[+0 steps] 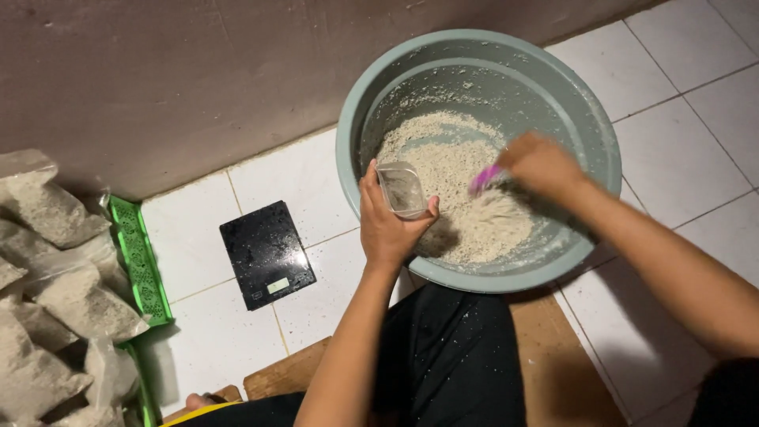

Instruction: The person scoops a grain-like material from a large basin into a plastic bag, seals the bag, and then places it on a digital scale for weighing.

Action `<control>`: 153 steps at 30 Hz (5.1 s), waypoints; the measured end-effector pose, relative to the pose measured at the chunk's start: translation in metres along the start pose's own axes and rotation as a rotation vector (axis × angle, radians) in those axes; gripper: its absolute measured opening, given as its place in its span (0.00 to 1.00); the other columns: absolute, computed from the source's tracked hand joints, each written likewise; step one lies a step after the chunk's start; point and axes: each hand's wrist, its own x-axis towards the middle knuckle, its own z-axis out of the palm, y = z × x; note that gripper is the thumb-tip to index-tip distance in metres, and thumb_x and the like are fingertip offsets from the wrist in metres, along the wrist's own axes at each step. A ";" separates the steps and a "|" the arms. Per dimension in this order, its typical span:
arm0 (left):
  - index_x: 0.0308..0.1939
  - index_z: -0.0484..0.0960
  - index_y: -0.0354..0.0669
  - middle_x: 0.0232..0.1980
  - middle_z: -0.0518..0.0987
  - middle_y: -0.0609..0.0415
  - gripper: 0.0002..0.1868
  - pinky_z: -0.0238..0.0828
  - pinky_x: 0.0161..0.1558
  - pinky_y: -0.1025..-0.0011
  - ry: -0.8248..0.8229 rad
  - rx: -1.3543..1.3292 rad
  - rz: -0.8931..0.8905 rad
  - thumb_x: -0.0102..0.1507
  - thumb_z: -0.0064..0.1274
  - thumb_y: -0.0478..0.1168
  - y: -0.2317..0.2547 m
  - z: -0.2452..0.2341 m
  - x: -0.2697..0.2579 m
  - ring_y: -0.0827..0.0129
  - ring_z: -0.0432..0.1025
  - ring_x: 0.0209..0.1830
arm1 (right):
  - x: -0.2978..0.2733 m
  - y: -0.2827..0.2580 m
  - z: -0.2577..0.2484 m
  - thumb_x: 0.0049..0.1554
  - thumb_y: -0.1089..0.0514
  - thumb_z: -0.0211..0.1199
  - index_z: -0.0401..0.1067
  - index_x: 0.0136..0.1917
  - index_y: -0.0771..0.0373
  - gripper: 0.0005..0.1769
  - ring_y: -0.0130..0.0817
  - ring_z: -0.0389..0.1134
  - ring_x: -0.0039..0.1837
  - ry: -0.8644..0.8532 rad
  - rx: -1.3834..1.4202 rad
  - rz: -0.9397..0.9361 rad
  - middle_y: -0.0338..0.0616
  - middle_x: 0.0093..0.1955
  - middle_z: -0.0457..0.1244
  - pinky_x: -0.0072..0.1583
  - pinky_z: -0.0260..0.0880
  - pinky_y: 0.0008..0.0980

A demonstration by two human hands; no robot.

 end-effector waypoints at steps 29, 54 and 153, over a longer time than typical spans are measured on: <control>0.72 0.60 0.47 0.63 0.69 0.50 0.62 0.65 0.58 0.57 -0.251 0.292 0.073 0.38 0.74 0.56 -0.005 -0.001 0.007 0.55 0.66 0.64 | 0.034 -0.057 -0.003 0.60 0.45 0.54 0.80 0.52 0.52 0.18 0.53 0.70 0.58 -0.604 0.897 0.445 0.49 0.51 0.71 0.57 0.67 0.50; 0.72 0.52 0.48 0.67 0.56 0.53 0.58 0.64 0.63 0.44 -0.777 0.389 -0.107 0.46 0.68 0.60 0.021 0.068 0.026 0.53 0.52 0.71 | 0.019 0.039 -0.143 0.57 0.45 0.57 0.80 0.51 0.52 0.17 0.52 0.72 0.55 -0.608 0.675 0.436 0.48 0.47 0.72 0.56 0.70 0.47; 0.72 0.53 0.51 0.65 0.67 0.58 0.60 0.65 0.63 0.55 -0.583 0.503 0.017 0.46 0.51 0.79 -0.004 0.008 0.017 0.65 0.62 0.68 | 0.040 -0.046 -0.206 0.48 0.61 0.61 0.77 0.29 0.56 0.08 0.45 0.66 0.36 -0.015 -0.174 0.356 0.46 0.26 0.65 0.50 0.53 0.47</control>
